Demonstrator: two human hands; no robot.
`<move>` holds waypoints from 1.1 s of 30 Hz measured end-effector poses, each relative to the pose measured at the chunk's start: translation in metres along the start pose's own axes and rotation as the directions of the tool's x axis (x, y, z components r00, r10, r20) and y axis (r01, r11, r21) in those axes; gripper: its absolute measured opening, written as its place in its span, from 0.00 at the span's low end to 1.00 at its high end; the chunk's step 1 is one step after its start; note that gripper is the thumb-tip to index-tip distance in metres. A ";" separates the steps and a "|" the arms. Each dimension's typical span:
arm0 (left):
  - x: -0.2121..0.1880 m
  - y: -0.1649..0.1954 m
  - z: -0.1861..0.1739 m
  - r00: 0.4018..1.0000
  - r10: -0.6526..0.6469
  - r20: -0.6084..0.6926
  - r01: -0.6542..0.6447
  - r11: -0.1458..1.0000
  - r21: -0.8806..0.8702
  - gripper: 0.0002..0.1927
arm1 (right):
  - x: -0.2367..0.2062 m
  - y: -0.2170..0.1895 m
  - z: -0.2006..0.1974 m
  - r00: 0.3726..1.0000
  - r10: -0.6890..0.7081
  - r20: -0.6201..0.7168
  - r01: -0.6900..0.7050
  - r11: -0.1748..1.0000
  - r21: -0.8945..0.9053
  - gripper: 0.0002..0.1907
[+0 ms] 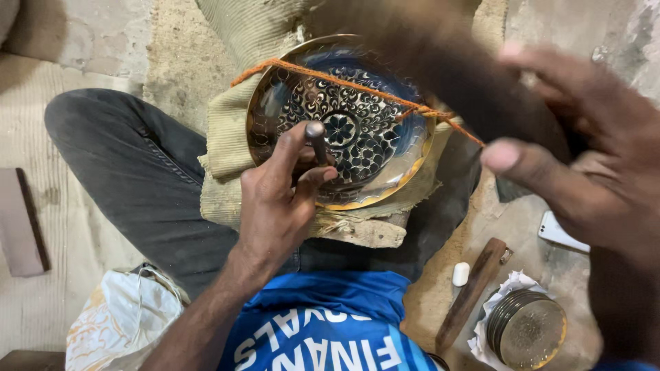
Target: The person sits on the floor and uses a hammer and chisel to create a decorative pattern on a brass plate. They repeatedly strike the chisel against the plate's surface to form a textured design.
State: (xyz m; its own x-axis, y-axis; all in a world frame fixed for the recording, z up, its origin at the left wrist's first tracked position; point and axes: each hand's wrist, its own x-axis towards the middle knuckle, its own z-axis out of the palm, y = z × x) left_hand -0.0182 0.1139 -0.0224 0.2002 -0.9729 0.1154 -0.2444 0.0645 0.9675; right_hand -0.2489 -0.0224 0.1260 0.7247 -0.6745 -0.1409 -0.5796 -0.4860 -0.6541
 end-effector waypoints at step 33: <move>0.001 0.008 0.000 0.999 0.003 -0.039 -0.003 1.000 0.013 0.28 | 0.011 0.001 0.006 0.992 -0.105 0.070 0.110 0.991 -0.079 0.31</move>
State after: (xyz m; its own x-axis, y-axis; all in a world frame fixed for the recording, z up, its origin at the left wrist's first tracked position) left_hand -0.0199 0.1140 -0.0148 0.2364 -0.9633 0.1274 -0.2569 0.0644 0.9643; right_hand -0.2394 -0.0273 0.1197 0.8057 -0.5795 -0.1228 -0.5237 -0.5999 -0.6048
